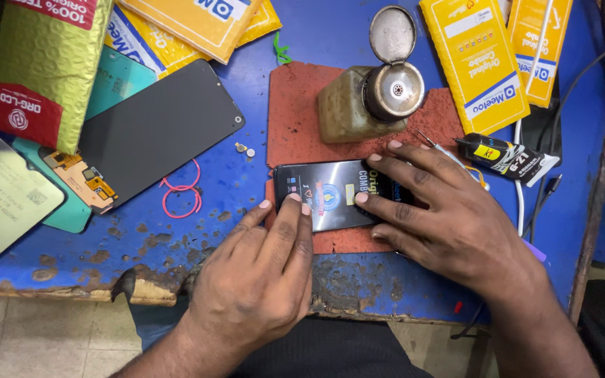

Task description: The person tests the touch screen of a mobile phone and then applies adhesive from a tube to the frame of the device using a pair of tweezers to assist in cleaning or positioning.

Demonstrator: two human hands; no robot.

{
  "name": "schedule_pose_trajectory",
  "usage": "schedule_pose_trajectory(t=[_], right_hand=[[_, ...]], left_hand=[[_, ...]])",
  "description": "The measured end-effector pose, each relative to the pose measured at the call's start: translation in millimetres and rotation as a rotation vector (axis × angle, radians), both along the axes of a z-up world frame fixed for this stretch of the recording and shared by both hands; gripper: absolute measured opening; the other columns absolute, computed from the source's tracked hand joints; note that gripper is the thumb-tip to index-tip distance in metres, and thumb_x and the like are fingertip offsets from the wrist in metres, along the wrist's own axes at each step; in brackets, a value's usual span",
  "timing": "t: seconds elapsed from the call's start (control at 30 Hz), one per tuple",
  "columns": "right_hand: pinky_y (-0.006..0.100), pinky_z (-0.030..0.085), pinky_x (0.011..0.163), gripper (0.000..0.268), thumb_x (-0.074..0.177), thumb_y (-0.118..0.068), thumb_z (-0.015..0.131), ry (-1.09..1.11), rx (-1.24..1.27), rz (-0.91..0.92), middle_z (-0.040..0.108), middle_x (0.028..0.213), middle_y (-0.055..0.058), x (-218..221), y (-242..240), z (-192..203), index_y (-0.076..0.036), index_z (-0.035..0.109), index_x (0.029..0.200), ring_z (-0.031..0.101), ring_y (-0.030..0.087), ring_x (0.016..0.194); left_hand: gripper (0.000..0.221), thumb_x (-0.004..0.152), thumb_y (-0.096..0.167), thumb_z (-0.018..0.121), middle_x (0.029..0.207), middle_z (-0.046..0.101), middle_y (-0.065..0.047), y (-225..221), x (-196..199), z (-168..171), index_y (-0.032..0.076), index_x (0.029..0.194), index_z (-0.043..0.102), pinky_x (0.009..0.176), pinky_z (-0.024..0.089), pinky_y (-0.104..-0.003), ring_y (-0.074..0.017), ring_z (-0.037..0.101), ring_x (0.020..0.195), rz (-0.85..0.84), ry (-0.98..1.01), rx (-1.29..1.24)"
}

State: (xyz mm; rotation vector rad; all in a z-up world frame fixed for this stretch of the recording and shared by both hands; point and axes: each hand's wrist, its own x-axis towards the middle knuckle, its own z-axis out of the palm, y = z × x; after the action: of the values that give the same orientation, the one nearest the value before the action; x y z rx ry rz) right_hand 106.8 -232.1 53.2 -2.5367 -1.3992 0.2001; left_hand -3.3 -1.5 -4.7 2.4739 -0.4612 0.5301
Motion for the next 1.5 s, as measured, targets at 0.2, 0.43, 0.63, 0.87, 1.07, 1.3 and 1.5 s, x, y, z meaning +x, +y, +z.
schedule_pose_trajectory(t=[0.2,0.43,0.63,0.87,1.07,1.3,1.5], right_hand=[[0.053,0.044,0.113,0.044,0.077,-0.024,0.084,0.004,0.005,-0.018,0.062,0.14,0.01,-3.4,-1.5,-3.6,-0.019,0.074,0.12,0.054,0.034,0.137],[0.058,0.043,0.113,0.042,0.075,-0.023,0.085,0.051,0.003,-0.032,0.061,0.141,0.012,-0.7,0.6,-1.4,-0.018,0.075,0.116,0.058,0.032,0.13],[0.054,0.045,0.11,0.043,0.071,-0.021,0.087,0.074,0.034,-0.025,0.063,0.135,0.012,3.3,2.1,-0.2,-0.016,0.077,0.113,0.059,0.034,0.125],[0.046,0.054,0.098,0.041,0.069,-0.015,0.087,0.099,0.123,-0.043,0.062,0.128,0.014,0.1,5.2,-1.0,-0.014,0.077,0.109,0.06,0.036,0.121],[0.059,0.05,0.107,0.028,0.076,-0.017,0.088,-0.167,0.149,0.099,0.06,0.124,0.012,-4.5,1.0,1.3,-0.011,0.073,0.099,0.06,0.036,0.118],[0.06,0.047,0.111,0.024,0.086,-0.017,0.083,-0.467,0.157,0.259,0.057,0.133,0.004,-12.8,-7.1,16.1,-0.019,0.077,0.109,0.056,0.031,0.126],[0.041,0.052,0.11,0.043,0.088,-0.025,0.082,0.064,0.851,-0.362,0.058,0.138,0.01,-38.4,0.9,20.3,-0.015,0.065,0.126,0.06,0.022,0.129]], left_hand=[[0.035,0.085,0.01,0.066,0.119,0.068,-0.023,-0.7,-0.4,-0.8,-0.012,0.112,0.07,0.098,0.059,-0.042,-0.0218,0.061,0.076,-0.008,0.003,0.016],[0.037,0.083,0.009,0.068,0.118,0.068,-0.024,-0.9,-1.0,-1.0,-0.011,0.113,0.07,0.098,0.058,-0.042,-0.0246,0.064,0.079,-0.014,0.005,0.02],[0.042,0.082,0.006,0.068,0.123,0.065,-0.021,11.1,6.1,6.8,-0.009,0.121,0.068,0.087,0.058,-0.039,-0.0312,0.07,0.093,0.004,0.05,-0.165],[0.038,0.087,0.019,0.075,0.098,0.063,-0.016,11.5,43.4,23.8,-0.006,0.115,0.069,0.06,0.053,-0.042,-0.0304,0.066,0.069,-0.029,0.182,-0.095],[0.027,0.087,0.029,0.075,0.086,0.065,-0.016,8.8,62.9,43.1,0.004,0.086,0.066,0.06,0.054,-0.047,-0.0344,0.068,0.069,-0.116,0.381,-0.032],[0.024,0.087,0.031,0.075,0.074,0.07,-0.016,15.3,76.8,56.4,0.008,0.091,0.069,0.066,0.05,-0.053,-0.0387,0.068,0.076,-0.372,0.624,-0.076],[0.022,0.087,0.025,0.075,0.066,0.065,-0.011,12.8,49.9,50.4,0.003,0.09,0.071,0.052,0.049,-0.037,-0.022,0.061,0.055,-0.236,0.76,-0.549]])
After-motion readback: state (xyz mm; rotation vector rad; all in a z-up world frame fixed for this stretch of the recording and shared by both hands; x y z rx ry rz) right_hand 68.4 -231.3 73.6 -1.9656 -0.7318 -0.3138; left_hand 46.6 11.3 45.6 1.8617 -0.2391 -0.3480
